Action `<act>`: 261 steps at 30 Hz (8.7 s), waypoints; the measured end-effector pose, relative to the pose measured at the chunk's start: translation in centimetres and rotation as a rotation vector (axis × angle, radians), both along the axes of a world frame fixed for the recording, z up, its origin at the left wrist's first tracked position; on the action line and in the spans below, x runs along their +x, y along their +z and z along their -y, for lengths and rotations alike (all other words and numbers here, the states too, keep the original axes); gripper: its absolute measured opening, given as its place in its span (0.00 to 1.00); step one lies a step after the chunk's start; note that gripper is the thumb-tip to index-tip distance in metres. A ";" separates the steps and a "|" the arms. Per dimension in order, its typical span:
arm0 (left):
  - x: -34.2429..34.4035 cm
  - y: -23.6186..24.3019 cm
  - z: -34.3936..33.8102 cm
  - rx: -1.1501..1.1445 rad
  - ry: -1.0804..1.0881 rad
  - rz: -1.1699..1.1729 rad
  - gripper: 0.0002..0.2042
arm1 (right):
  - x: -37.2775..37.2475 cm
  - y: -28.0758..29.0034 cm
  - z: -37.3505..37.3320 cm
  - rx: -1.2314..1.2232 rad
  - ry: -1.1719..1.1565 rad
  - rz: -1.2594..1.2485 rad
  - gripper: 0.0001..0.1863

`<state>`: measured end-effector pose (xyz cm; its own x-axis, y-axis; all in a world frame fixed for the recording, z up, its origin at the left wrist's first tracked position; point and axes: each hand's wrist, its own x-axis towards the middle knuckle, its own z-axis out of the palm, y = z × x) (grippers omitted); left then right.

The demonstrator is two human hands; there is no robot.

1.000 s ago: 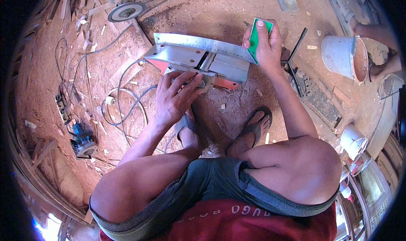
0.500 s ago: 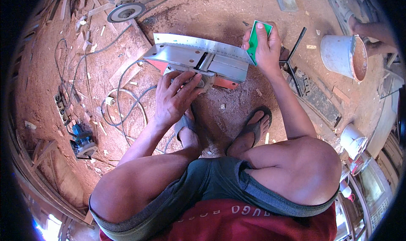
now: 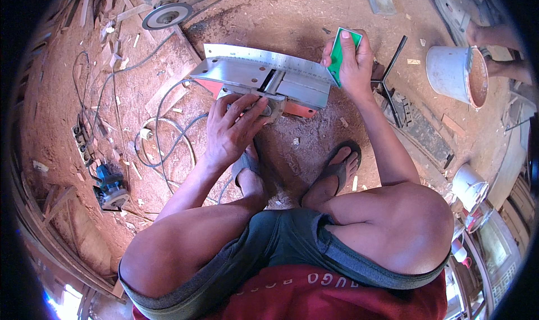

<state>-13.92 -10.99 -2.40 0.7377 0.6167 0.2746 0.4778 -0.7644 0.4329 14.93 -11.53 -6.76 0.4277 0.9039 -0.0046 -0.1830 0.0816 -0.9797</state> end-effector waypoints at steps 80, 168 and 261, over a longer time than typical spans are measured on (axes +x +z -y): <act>0.1 -0.2 -0.1 -0.012 0.001 0.026 0.23 | 0.1 0.1 0.0 -0.025 0.006 0.038 0.13; 0.1 0.0 0.0 -0.009 -0.021 0.009 0.24 | 0.4 0.2 0.4 -0.012 0.011 0.026 0.12; 0.1 -0.1 -0.2 -0.012 -0.020 0.064 0.23 | -2.3 5.3 2.6 -0.012 0.031 0.002 0.11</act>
<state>-13.86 -10.83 -2.47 0.7315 0.6051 0.3142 0.4334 -0.7684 0.4710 12.66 -14.15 -1.50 0.3996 0.9166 -0.0143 -0.1829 0.0645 -0.9810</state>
